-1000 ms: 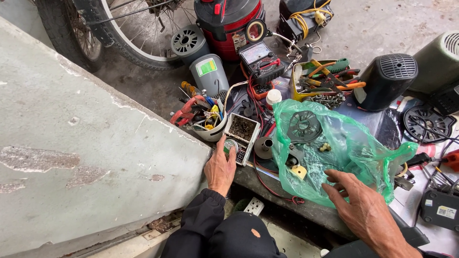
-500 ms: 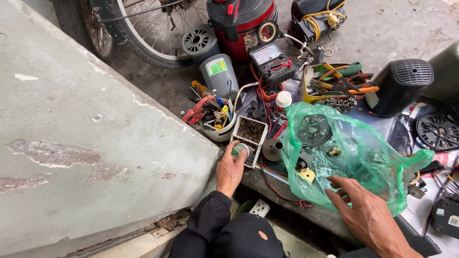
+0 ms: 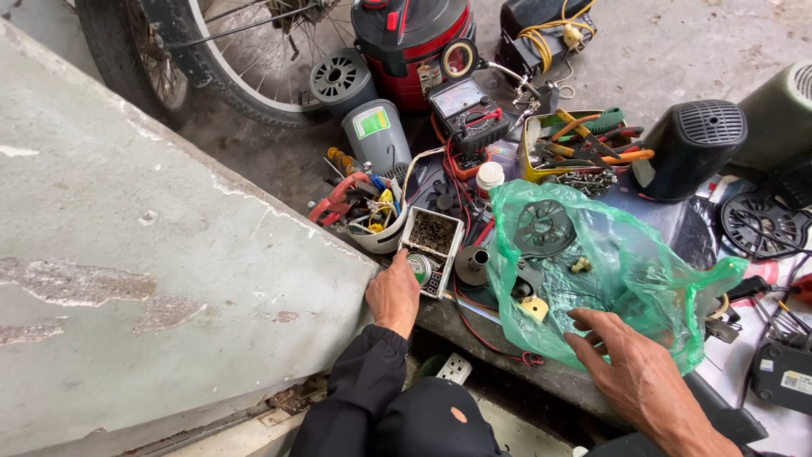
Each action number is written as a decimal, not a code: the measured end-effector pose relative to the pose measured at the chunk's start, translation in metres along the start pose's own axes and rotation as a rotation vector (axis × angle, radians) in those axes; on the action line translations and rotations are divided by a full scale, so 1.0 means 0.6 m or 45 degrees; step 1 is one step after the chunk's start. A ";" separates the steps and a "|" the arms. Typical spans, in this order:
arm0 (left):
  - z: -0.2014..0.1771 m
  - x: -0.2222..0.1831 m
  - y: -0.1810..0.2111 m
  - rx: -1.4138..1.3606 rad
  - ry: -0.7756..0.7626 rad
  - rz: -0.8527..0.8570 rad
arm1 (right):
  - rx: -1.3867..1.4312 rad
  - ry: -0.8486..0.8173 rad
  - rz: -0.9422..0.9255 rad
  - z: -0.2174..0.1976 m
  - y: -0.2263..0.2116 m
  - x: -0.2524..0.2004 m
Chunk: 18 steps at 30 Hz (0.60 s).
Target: The person is organizing repair components by unpacking a motor from a plastic bag and sorting through various small parts on a cluttered workbench.
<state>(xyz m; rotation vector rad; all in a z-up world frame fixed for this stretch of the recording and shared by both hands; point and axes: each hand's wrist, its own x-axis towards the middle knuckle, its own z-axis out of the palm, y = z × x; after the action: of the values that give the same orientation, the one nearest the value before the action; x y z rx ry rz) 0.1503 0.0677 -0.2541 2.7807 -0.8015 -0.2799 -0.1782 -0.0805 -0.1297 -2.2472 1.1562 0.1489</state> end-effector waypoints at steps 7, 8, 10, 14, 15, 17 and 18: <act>0.023 0.022 0.006 -0.375 -0.033 -0.064 | -0.063 -0.044 -0.019 -0.025 0.004 -0.019; 0.021 0.025 0.002 -0.379 -0.045 -0.049 | -0.064 -0.037 -0.001 -0.023 0.011 -0.015; 0.025 0.027 0.004 -0.091 -0.017 -0.033 | -0.098 0.059 -0.078 -0.021 0.032 -0.017; -0.136 -0.051 0.090 -0.233 -0.154 0.069 | -0.081 0.108 -0.009 -0.069 0.047 -0.033; -0.191 -0.075 0.124 -0.237 -0.265 0.104 | -0.050 0.157 -0.024 -0.079 0.051 -0.039; -0.280 -0.120 0.183 -0.237 -0.372 0.151 | -0.013 0.217 -0.035 -0.093 0.057 -0.053; -0.315 -0.139 0.209 -0.165 -0.443 0.248 | 0.092 0.343 -0.031 -0.097 0.058 -0.060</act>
<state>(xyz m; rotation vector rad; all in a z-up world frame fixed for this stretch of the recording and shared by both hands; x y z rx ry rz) 0.0647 0.0418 -0.0296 2.5423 -1.0814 -0.7639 -0.2369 -0.1028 -0.0853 -2.2646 1.2490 -0.2090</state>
